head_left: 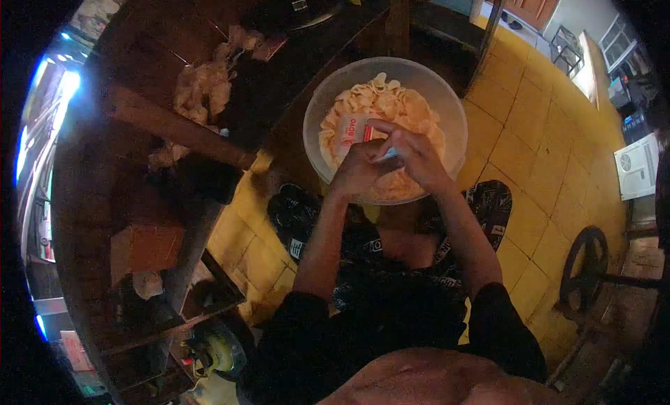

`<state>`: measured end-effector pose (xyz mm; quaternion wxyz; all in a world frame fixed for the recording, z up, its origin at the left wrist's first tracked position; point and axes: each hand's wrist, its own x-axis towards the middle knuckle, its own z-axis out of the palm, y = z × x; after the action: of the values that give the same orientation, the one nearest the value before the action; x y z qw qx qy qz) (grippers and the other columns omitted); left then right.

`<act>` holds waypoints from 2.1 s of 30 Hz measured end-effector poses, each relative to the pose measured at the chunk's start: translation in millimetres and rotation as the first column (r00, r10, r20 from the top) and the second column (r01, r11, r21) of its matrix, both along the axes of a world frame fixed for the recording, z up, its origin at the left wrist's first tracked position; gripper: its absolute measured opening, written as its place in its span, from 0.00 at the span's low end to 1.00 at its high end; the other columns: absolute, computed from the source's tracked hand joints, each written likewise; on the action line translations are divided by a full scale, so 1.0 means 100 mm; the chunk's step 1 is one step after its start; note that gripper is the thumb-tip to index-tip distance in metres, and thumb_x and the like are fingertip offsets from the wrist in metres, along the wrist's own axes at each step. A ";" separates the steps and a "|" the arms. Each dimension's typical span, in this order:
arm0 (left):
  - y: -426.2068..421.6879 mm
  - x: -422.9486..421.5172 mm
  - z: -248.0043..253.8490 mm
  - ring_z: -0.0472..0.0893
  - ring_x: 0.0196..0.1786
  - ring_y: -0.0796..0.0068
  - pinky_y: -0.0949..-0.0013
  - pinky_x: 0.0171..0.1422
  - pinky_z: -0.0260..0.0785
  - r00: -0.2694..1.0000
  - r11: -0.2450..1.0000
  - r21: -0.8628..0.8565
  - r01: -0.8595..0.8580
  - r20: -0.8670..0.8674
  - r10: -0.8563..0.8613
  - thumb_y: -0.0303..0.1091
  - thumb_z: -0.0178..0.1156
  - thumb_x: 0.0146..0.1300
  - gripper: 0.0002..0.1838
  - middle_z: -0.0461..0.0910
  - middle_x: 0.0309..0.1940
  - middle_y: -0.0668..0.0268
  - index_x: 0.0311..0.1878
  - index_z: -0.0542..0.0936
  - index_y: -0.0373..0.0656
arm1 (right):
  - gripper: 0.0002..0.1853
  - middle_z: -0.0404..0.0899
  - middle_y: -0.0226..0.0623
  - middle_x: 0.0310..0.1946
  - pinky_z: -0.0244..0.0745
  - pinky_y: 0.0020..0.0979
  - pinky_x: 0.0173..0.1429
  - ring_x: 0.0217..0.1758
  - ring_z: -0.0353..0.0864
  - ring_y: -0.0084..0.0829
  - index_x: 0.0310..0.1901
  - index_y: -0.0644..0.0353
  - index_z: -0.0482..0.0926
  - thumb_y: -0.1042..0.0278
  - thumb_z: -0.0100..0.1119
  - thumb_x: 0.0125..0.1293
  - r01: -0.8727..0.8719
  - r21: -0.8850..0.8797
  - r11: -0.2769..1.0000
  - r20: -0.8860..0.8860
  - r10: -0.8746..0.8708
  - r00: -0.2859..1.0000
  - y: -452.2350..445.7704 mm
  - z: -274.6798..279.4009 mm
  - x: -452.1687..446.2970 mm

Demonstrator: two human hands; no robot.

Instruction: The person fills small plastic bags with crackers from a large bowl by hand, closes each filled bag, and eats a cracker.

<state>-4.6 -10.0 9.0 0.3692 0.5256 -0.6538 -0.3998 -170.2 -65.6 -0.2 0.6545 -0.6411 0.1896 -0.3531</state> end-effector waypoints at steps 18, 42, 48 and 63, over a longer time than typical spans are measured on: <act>-0.09 -0.07 -0.18 0.80 0.60 0.60 0.59 0.65 0.70 0.892 0.894 -0.427 -0.132 0.343 0.295 0.46 0.64 0.67 0.25 0.80 0.56 0.54 0.60 0.76 0.38 | 0.18 0.79 0.37 0.46 0.75 0.28 0.52 0.49 0.77 0.27 0.44 0.64 0.79 0.56 0.45 0.79 0.451 0.439 0.777 0.193 -0.572 0.797 -0.18 -0.11 -0.05; 0.23 -0.39 0.18 0.66 0.26 0.78 0.72 0.30 0.60 0.403 0.895 0.413 0.166 -0.857 0.320 0.49 0.54 0.74 0.15 0.69 0.28 0.74 0.34 0.72 0.50 | 0.20 0.79 0.42 0.40 0.72 0.37 0.46 0.39 0.78 0.40 0.31 0.61 0.74 0.56 0.43 0.76 0.551 -0.351 0.758 0.134 -0.541 0.830 0.30 0.15 -0.16; 0.26 -0.39 0.25 0.60 0.23 0.82 0.75 0.28 0.52 0.421 0.935 0.337 0.108 -0.868 0.264 0.45 0.55 0.73 0.13 0.63 0.23 0.75 0.37 0.72 0.47 | 0.21 0.73 0.30 0.22 0.67 0.31 0.33 0.25 0.70 0.25 0.35 0.62 0.74 0.51 0.45 0.78 0.383 0.025 0.924 0.051 -0.383 0.922 0.26 0.01 -0.24; 0.19 -0.01 0.11 0.73 0.28 0.80 0.74 0.35 0.68 0.701 0.939 0.342 -0.017 -0.665 0.255 0.39 0.55 0.73 0.14 0.81 0.29 0.65 0.51 0.79 0.39 | 0.04 0.84 0.31 0.43 0.74 0.37 0.57 0.50 0.82 0.35 0.36 0.53 0.83 0.68 0.63 0.60 0.305 -0.913 0.270 0.084 -0.608 0.789 0.03 0.36 -0.24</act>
<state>-5.6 8.9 19.5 0.5309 0.4332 -0.3522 -0.6375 -194.1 -62.7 35.9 0.0438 -0.8442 0.2420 -0.4762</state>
